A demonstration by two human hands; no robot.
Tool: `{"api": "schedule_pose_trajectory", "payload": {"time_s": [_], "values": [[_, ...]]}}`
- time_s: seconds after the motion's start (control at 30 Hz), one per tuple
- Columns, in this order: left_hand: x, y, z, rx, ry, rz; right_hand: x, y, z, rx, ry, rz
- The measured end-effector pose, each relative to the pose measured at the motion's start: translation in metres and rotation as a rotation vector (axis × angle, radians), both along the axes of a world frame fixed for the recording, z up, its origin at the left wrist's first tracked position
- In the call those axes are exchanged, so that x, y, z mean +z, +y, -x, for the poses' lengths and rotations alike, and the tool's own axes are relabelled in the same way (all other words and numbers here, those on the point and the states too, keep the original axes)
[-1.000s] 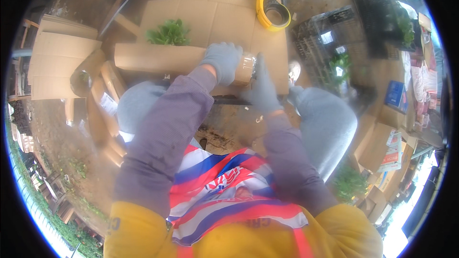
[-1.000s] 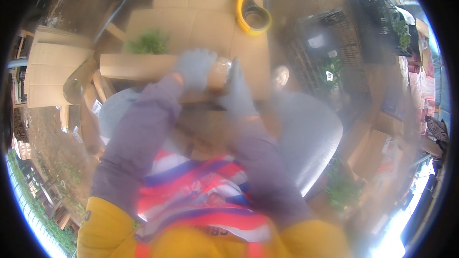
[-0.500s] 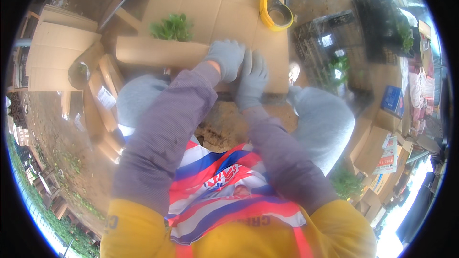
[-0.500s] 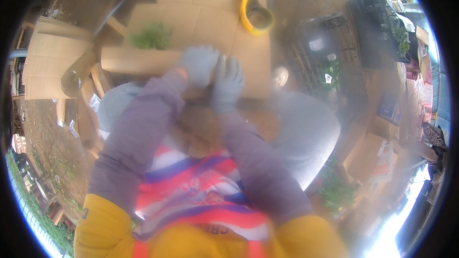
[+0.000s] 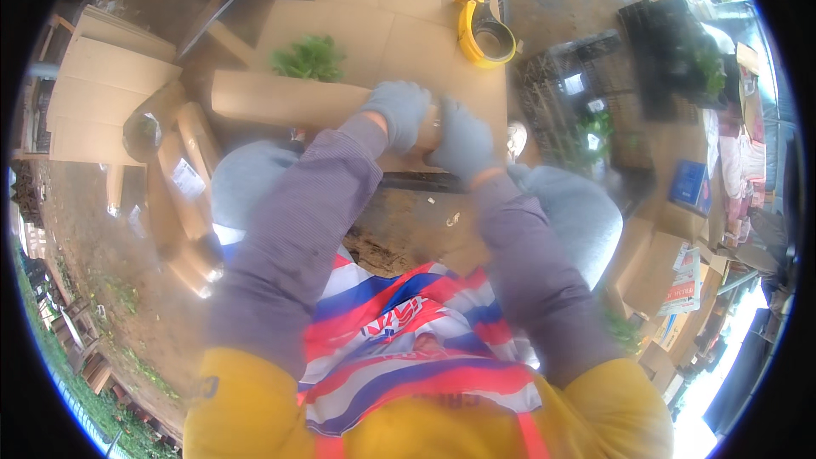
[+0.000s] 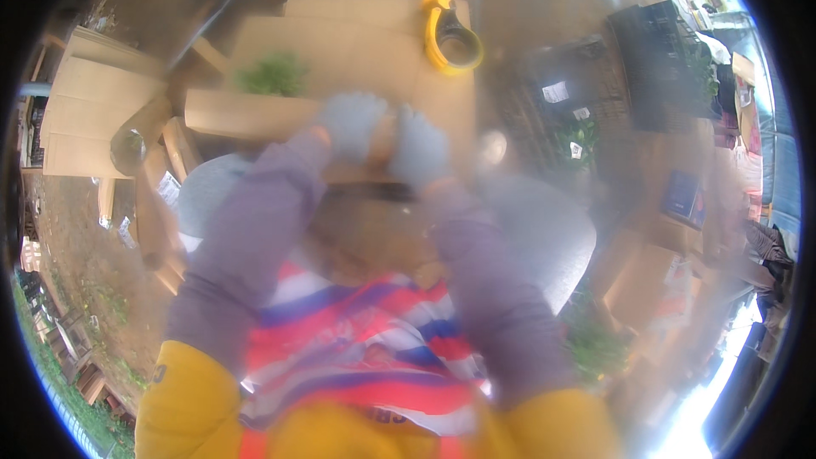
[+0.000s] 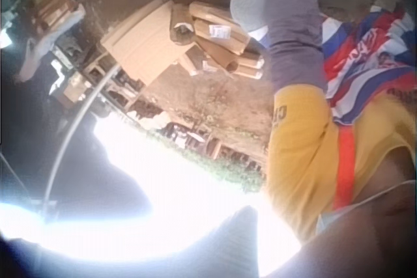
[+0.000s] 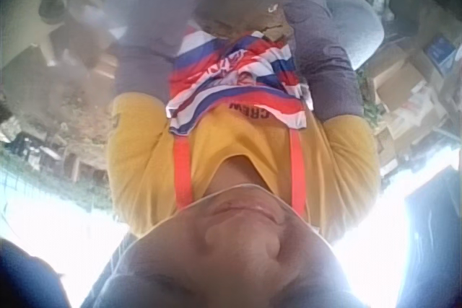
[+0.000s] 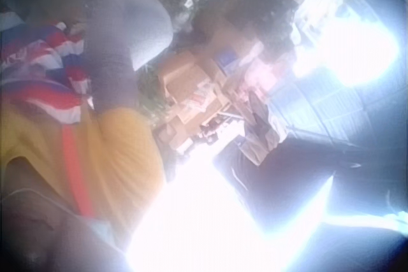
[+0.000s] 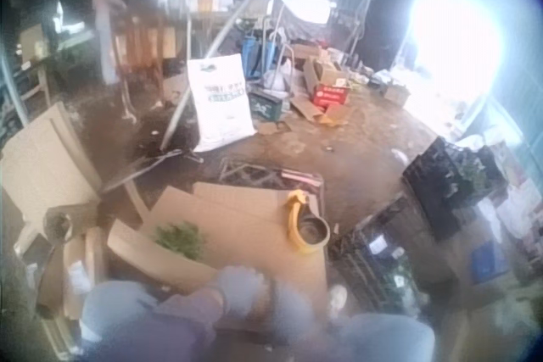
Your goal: The person packs small potted plants into cardboard boxes. They place each plant into a box, wrap it in brown paper, and seal the box with tape. The person repeats this process for multiple plants.
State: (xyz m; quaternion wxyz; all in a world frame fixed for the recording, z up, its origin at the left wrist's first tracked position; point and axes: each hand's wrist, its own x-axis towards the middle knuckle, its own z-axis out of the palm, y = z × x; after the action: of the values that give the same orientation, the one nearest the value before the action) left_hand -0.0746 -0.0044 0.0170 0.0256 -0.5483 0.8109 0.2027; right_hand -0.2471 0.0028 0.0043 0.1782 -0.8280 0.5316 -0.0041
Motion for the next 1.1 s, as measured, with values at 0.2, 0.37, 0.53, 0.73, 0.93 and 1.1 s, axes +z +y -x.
{"api": "schedule_pose_trajectory", "payload": {"time_s": [0.2,0.37,0.53,0.73,0.93,1.1], "values": [[0.001,-0.006,-0.003,-0.063,-0.047,-0.148,0.013,-0.01,-0.016,0.122,0.133,0.029],[0.01,0.021,-0.003,0.117,0.29,0.539,0.016,-0.017,-0.026,0.134,0.177,-0.138],[-0.008,0.099,0.026,0.216,0.227,-0.126,0.017,-0.022,-0.003,0.201,0.094,-0.041],[-0.079,0.09,0.027,0.498,0.243,-0.053,0.017,-0.018,-0.006,0.203,0.138,0.005],[-0.072,0.122,-0.014,0.878,0.352,-0.148,0.031,-0.015,0.033,0.196,0.238,0.001],[-0.067,0.163,-0.027,1.48,1.552,-0.022,0.037,-0.003,0.067,0.228,0.309,0.064]]}}
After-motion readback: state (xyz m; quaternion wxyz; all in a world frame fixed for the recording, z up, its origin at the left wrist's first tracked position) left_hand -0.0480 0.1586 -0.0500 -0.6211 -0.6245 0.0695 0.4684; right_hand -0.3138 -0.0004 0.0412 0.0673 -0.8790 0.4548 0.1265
